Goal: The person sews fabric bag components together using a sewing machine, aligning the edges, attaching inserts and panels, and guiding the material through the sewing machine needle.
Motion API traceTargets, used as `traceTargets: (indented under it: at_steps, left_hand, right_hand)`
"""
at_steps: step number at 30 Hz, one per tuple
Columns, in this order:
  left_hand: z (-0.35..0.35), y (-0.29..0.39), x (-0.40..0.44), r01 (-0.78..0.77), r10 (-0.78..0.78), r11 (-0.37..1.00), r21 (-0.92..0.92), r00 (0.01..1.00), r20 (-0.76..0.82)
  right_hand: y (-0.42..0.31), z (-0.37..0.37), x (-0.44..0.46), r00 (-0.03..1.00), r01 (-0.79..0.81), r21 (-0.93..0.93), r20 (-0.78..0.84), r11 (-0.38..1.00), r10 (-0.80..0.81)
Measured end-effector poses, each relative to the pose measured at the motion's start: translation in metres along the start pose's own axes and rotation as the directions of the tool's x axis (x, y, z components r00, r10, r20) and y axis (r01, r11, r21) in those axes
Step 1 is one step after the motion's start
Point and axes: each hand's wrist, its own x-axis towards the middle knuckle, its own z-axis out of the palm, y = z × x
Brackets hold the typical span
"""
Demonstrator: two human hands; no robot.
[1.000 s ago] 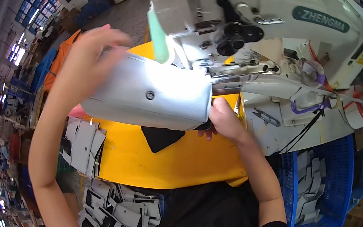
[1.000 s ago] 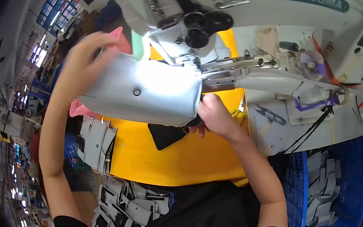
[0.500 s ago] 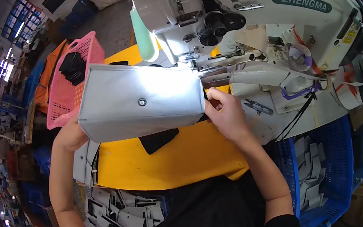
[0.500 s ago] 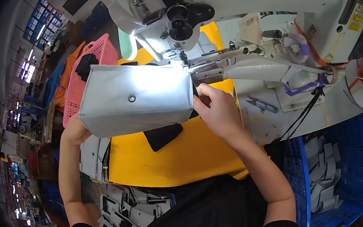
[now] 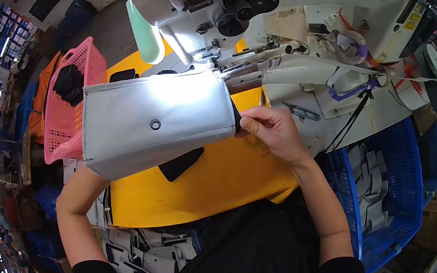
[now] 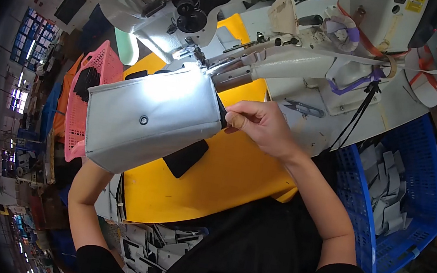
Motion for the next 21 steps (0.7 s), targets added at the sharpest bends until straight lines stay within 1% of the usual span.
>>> traceTargets:
  at_steps: [2, 5, 6, 9, 14, 17, 18, 21]
  left_hand:
    - [0.018, 0.010, 0.017, -0.013, 0.013, 1.000, 0.022, 1.000, 0.002]
    - [0.031, 0.017, 0.043, -0.028, 0.028, 0.998, 0.048, 1.000, -0.003]
    - [0.032, 0.019, 0.056, -0.034, 0.034, 0.998, 0.060, 0.999, -0.003]
    - [0.041, 0.024, 0.072, -0.055, 0.055, 0.994, 0.097, 0.998, -0.003]
    - [0.057, 0.030, 0.091, -0.090, 0.094, 0.983, 0.158, 0.995, -0.018]
    - [0.053, 0.032, 0.113, -0.097, 0.108, 0.974, 0.206, 0.993, -0.043]
    - [0.051, 0.032, 0.116, -0.099, 0.113, 0.969, 0.226, 0.992, -0.051]
    - [0.042, 0.033, 0.128, -0.119, 0.145, 0.950, 0.288, 0.987, -0.070]
  right_hand:
    - [0.002, -0.001, 0.000, 1.000, 0.017, 0.013, 0.022, 1.000, -0.018]
    - [0.000, 0.001, 0.000, 0.997, 0.075, -0.077, 0.016, 0.994, -0.074]
    - [-0.002, 0.002, 0.000, 0.997, 0.072, -0.076, 0.018, 0.995, -0.070]
    - [-0.009, 0.004, -0.003, 0.997, 0.079, -0.216, 0.002, 0.973, -0.081]
    - [-0.025, 0.011, 0.002, 0.997, 0.070, -0.244, -0.026, 0.967, -0.079]
    - [-0.042, 0.016, 0.023, 0.989, -0.146, -0.361, -0.026, 0.921, 0.146]
    - [-0.041, 0.019, 0.024, 0.990, -0.137, -0.360, -0.014, 0.923, 0.142]
    - [-0.034, 0.021, 0.027, 0.997, -0.079, -0.236, -0.030, 0.968, 0.074]
